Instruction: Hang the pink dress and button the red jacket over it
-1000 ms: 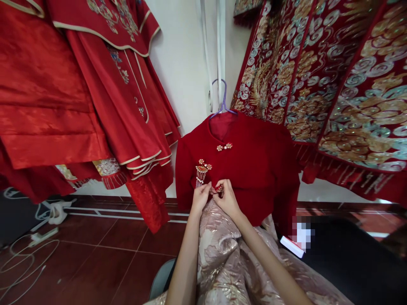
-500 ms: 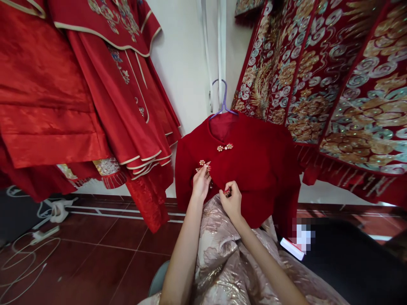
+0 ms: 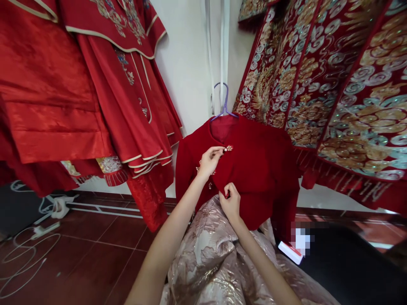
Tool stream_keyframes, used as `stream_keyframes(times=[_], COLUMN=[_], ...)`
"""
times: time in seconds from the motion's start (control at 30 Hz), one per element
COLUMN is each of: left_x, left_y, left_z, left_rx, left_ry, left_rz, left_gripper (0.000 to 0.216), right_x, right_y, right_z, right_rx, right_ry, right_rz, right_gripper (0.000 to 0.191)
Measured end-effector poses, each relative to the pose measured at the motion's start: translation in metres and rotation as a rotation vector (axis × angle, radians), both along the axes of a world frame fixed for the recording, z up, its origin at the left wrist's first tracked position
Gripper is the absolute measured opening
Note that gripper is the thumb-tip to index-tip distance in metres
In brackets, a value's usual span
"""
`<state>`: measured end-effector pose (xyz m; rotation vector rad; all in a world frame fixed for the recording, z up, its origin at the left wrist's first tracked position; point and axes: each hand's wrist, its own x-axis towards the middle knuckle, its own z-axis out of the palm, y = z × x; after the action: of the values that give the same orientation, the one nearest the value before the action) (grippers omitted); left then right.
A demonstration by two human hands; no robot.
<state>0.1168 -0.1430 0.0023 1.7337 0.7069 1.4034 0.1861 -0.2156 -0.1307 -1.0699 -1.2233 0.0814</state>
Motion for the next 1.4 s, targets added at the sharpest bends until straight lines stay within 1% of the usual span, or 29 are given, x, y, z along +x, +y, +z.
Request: stream_keyframes(times=[0.07,0.13,0.2,0.27,0.33,0.4,0.43,0.5,0.6,0.67,0.73,0.83,0.93,1.0,1.07,1.13,1.17,1.2,1.27,1.33,1.37,1.4], left_x=[0.0,-0.002,-0.005,-0.008,-0.009,-0.009,-0.009,-0.008,-0.008,-0.009,-0.01,-0.01,-0.009,-0.008,-0.01,-0.014,-0.018,-0.021,-0.03,-0.038,-0.041,-0.043], left_y=[0.0,-0.001,-0.002,-0.002,0.0,0.003,0.004,0.006,0.007,0.008,0.011,0.014,0.015,0.015,0.016,0.017,0.018,0.019,0.021,0.023,0.024,0.025], left_z=[0.014,0.025,0.034,0.043,0.051,0.056,0.058,0.06,0.059,0.057,0.055,0.052,0.049,0.047,0.045,0.045,0.045,0.046,0.05,0.055,0.056,0.057], left_rx=[0.228,0.415,0.566,0.707,0.842,0.923,0.935,0.905,0.77,0.693,0.671,0.683,0.677,0.664,0.653,0.645,0.634,0.615,0.559,0.487,0.446,0.4], left_ry=[0.295,0.573,0.747,0.846,0.914,0.948,0.942,0.87,0.68,0.584,0.55,0.578,0.592,0.549,0.496,0.489,0.517,0.568,0.704,0.777,0.749,0.67], left_rz=[0.14,0.296,0.385,0.367,0.288,0.205,0.167,0.095,-0.015,-0.043,-0.025,0.028,0.065,0.057,0.012,-0.026,-0.026,-0.014,0.036,0.101,0.138,0.178], left_gripper=[0.02,0.021,0.022,0.022,0.022,0.02,0.019,0.016,0.011,0.009,0.008,0.007,0.008,0.006,0.003,0.002,0.003,0.006,0.01,0.01,0.009,0.008], right_x=[0.0,0.0,0.0,0.001,0.001,0.001,0.002,0.002,0.001,0.0,-0.001,-0.001,0.006,0.013,0.02,0.022,0.022,0.02,0.015,0.012,0.014,0.017], right_y=[0.0,0.001,0.001,0.001,0.0,0.0,0.0,0.0,-0.002,-0.005,-0.011,-0.02,-0.019,-0.012,0.001,0.017,0.025,0.034,0.051,0.064,0.068,0.07], right_z=[0.0,0.0,0.0,0.001,0.001,0.0,0.0,0.0,0.003,0.009,0.02,0.04,0.064,0.083,0.105,0.127,0.137,0.144,0.151,0.147,0.143,0.138], right_rx=[0.006,0.009,0.013,0.014,0.009,-0.002,-0.008,-0.021,-0.035,-0.062,-0.099,-0.112,-0.042,0.041,0.139,0.224,0.224,0.188,0.016,-0.16,-0.207,-0.22], right_ry=[-0.003,0.001,0.002,-0.004,-0.011,-0.016,-0.018,-0.019,-0.012,-0.019,-0.028,-0.004,0.073,0.124,0.123,0.043,-0.027,-0.103,-0.191,-0.175,-0.147,-0.12], right_rz=[0.003,0.006,0.01,0.01,0.007,0.005,0.007,0.011,0.01,0.048,0.125,0.205,0.156,0.088,0.056,0.093,0.143,0.191,0.217,0.147,0.085,0.015], right_gripper=[0.028,0.029,0.029,0.028,0.027,0.027,0.026,0.025,0.025,0.022,0.017,0.017,0.018,0.018,0.019,0.023,0.026,0.031,0.047,0.067,0.077,0.085])
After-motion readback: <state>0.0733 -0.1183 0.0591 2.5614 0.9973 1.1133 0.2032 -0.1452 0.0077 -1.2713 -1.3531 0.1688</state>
